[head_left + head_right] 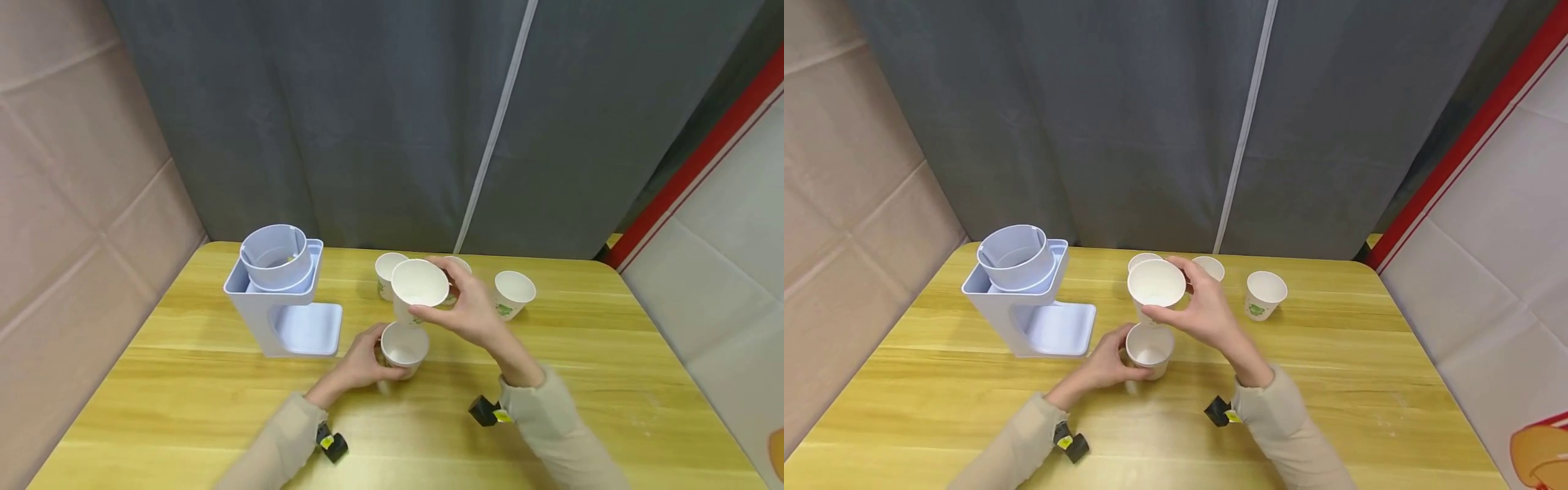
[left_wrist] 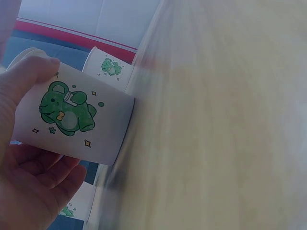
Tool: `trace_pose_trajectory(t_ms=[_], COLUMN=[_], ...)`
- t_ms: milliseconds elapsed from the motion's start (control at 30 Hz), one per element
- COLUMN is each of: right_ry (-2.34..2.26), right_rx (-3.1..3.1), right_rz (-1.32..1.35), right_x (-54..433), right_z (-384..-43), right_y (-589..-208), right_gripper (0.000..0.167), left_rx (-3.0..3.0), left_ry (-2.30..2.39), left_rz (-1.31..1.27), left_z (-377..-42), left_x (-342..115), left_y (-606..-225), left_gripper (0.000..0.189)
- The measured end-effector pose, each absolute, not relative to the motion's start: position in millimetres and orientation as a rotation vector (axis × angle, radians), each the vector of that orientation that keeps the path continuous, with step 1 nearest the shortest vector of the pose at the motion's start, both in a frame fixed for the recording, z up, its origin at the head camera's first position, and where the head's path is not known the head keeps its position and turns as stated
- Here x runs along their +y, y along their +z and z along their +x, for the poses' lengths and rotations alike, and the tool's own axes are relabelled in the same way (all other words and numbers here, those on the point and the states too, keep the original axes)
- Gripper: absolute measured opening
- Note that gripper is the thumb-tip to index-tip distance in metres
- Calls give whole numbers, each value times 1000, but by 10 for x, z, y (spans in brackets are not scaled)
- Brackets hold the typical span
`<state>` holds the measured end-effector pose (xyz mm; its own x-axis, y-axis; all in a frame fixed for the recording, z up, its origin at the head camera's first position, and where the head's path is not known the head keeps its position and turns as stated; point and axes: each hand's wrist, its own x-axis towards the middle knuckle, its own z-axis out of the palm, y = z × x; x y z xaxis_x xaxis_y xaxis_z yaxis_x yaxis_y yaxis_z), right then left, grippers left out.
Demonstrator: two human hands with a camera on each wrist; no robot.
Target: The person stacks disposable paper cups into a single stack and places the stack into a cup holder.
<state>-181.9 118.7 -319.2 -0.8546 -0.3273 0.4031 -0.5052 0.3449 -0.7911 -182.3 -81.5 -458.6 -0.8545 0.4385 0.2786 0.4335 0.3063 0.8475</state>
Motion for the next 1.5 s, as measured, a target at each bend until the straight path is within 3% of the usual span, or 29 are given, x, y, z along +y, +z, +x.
trace_pose_trajectory(t_ms=[400,633,867,1500], right_ry=[1572,1590,1570,1504], right_rx=[-2442,-2437,-2479,-2579], right_rz=[824,847,842,912], right_x=[1161,1149,1169,1174], right_z=[-1770,-1758,-1767,-1759], right_y=[-3504,-3637,-3768,-4058], right_gripper=[68,69,69,67], left_rx=[2523,2507,2493,2494], left_ry=[1631,1635,1674,1676], left_rz=[805,837,846,823], left_z=[-1808,-1672,-1790,-1827], left_x=[-803,-793,-810,-810], left_y=[-4554,-4260,-4538,-4590], left_gripper=[67,62,67,69])
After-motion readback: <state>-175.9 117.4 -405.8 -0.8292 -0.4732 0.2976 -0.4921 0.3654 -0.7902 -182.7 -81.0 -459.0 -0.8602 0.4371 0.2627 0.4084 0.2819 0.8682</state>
